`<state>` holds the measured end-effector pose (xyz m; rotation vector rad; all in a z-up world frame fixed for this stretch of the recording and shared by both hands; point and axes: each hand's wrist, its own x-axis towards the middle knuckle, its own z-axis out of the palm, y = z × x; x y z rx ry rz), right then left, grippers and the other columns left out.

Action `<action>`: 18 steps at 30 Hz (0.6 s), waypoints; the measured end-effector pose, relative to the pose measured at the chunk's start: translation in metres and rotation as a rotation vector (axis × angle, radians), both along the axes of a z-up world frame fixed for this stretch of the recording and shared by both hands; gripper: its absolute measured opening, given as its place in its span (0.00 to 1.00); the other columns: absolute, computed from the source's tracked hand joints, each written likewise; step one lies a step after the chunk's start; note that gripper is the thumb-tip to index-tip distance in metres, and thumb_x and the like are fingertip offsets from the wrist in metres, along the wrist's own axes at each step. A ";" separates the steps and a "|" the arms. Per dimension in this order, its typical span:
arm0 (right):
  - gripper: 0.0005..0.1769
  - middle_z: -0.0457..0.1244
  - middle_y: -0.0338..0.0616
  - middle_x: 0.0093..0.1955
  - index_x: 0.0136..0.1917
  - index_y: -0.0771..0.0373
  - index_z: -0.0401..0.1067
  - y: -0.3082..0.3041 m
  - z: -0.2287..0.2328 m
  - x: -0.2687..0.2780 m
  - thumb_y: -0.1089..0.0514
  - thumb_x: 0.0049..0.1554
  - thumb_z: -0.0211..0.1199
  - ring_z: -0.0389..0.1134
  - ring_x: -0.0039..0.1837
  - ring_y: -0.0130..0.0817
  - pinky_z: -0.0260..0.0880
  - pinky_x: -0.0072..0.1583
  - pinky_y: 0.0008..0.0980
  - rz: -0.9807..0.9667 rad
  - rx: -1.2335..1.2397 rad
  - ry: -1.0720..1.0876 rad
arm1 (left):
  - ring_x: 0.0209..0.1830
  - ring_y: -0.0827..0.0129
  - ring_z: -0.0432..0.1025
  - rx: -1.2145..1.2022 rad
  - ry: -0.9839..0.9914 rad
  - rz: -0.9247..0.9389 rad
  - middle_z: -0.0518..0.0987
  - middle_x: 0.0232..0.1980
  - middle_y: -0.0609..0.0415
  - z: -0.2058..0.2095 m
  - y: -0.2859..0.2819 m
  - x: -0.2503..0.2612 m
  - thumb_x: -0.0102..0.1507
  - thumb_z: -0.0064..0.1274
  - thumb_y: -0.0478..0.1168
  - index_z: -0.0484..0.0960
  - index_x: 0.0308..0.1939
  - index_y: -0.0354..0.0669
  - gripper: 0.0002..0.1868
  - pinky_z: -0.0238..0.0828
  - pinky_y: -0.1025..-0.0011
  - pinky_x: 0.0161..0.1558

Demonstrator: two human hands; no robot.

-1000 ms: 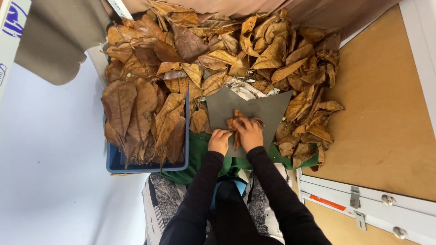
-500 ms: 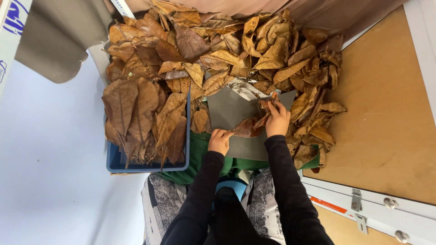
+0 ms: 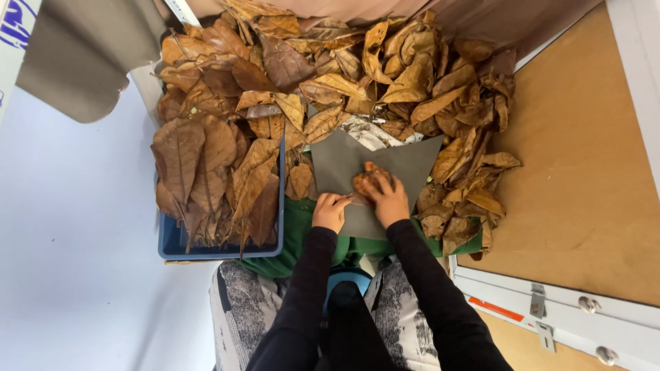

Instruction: Smoothing out dried leaves on a flat surface and stacking them into a container for processing.

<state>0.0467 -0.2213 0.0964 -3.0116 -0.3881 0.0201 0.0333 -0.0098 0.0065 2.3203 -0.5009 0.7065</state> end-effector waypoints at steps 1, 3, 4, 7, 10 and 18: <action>0.41 0.44 0.28 0.83 0.77 0.26 0.58 -0.009 -0.004 0.009 0.62 0.56 0.59 0.47 0.80 0.65 0.66 0.70 0.58 0.005 -0.001 -0.004 | 0.50 0.66 0.73 -0.001 -0.004 0.005 0.74 0.38 0.63 0.000 0.000 0.002 0.65 0.51 0.37 0.85 0.40 0.60 0.09 0.75 0.70 0.55; 0.43 0.47 0.28 0.80 0.78 0.26 0.58 -0.026 -0.013 0.021 0.59 0.55 0.61 0.55 0.74 0.60 0.75 0.64 0.52 -0.130 -0.041 -0.008 | 0.49 0.66 0.73 0.003 -0.004 0.002 0.74 0.38 0.64 -0.001 0.000 0.001 0.66 0.51 0.38 0.85 0.41 0.60 0.09 0.76 0.70 0.55; 0.43 0.47 0.28 0.80 0.78 0.26 0.58 -0.032 -0.024 0.025 0.59 0.55 0.61 0.55 0.74 0.60 0.75 0.64 0.52 -0.128 -0.039 -0.005 | 0.49 0.66 0.73 0.004 -0.001 0.003 0.74 0.38 0.64 0.001 0.001 -0.003 0.66 0.51 0.38 0.85 0.41 0.60 0.09 0.76 0.70 0.55; 0.40 0.52 0.26 0.76 0.77 0.25 0.61 -0.049 -0.046 0.047 0.57 0.55 0.61 0.59 0.69 0.54 0.77 0.61 0.47 -0.198 0.004 -0.036 | 0.49 0.65 0.73 0.017 -0.009 0.011 0.74 0.39 0.64 0.006 0.000 -0.002 0.65 0.51 0.37 0.85 0.40 0.60 0.09 0.76 0.70 0.54; 0.33 0.55 0.30 0.73 0.73 0.34 0.69 -0.049 -0.029 0.052 0.57 0.55 0.64 0.61 0.66 0.52 0.78 0.61 0.44 -0.283 0.097 -0.136 | 0.50 0.65 0.73 0.013 -0.021 0.028 0.74 0.39 0.64 0.006 -0.003 -0.002 0.65 0.52 0.37 0.85 0.40 0.60 0.09 0.76 0.70 0.55; 0.34 0.57 0.37 0.71 0.68 0.40 0.73 0.052 0.027 -0.020 0.63 0.49 0.66 0.64 0.62 0.51 0.76 0.60 0.42 0.069 0.333 -0.289 | 0.49 0.61 0.74 0.025 -0.025 0.074 0.73 0.38 0.60 0.000 -0.002 -0.003 0.68 0.50 0.36 0.83 0.36 0.49 0.08 0.75 0.70 0.57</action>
